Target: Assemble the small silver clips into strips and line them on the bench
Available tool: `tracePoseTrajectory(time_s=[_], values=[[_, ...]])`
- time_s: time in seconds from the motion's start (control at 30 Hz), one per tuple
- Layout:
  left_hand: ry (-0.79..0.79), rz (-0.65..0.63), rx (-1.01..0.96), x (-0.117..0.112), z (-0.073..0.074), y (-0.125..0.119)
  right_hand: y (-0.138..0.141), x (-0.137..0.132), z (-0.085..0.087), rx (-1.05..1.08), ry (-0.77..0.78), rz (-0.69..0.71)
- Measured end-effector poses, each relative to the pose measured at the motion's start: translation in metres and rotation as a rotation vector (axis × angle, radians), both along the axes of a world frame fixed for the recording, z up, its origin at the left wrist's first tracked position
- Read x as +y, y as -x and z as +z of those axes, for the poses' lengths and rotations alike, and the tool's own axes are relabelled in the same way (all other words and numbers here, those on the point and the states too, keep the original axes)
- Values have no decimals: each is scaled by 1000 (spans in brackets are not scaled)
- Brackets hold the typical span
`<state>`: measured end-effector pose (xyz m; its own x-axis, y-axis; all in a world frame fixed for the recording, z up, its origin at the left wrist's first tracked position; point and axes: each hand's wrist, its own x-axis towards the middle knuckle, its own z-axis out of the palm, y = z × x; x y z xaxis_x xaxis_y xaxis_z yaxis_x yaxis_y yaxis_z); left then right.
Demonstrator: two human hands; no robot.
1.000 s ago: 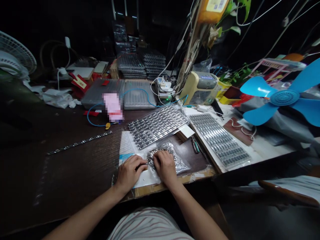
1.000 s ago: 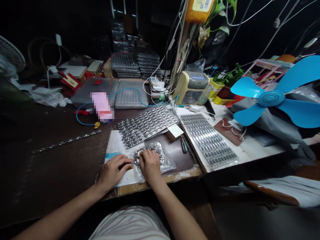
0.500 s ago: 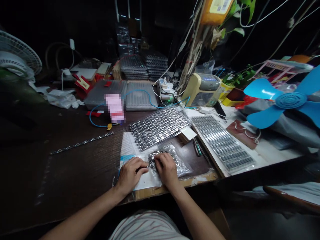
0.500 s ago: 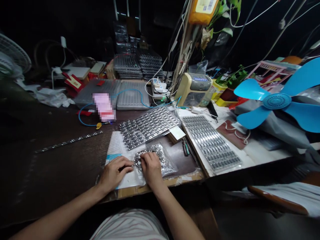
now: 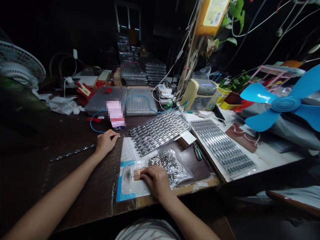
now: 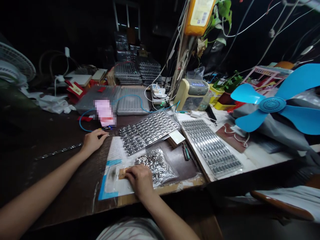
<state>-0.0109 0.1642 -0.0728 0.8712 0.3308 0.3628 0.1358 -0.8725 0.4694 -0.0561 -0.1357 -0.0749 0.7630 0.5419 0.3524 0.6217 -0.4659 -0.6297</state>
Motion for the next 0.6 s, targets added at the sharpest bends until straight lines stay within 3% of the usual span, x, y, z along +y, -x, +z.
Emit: tracePoseTrajectory(time_s=[0.17,0.3,0.43,0.6], values=[[-65,3,34,-8,8,-5,0,5,-4,-95,87,-24],[-83,-72,70,-26,18,-38,1,7,-6,-143,123,-19],[-71,-69,101,-41,20,-64,2,6,-5,-169,158,-16],[-19,-7,99,-39,28,-55,-7,-14,3,-215,238,-118]])
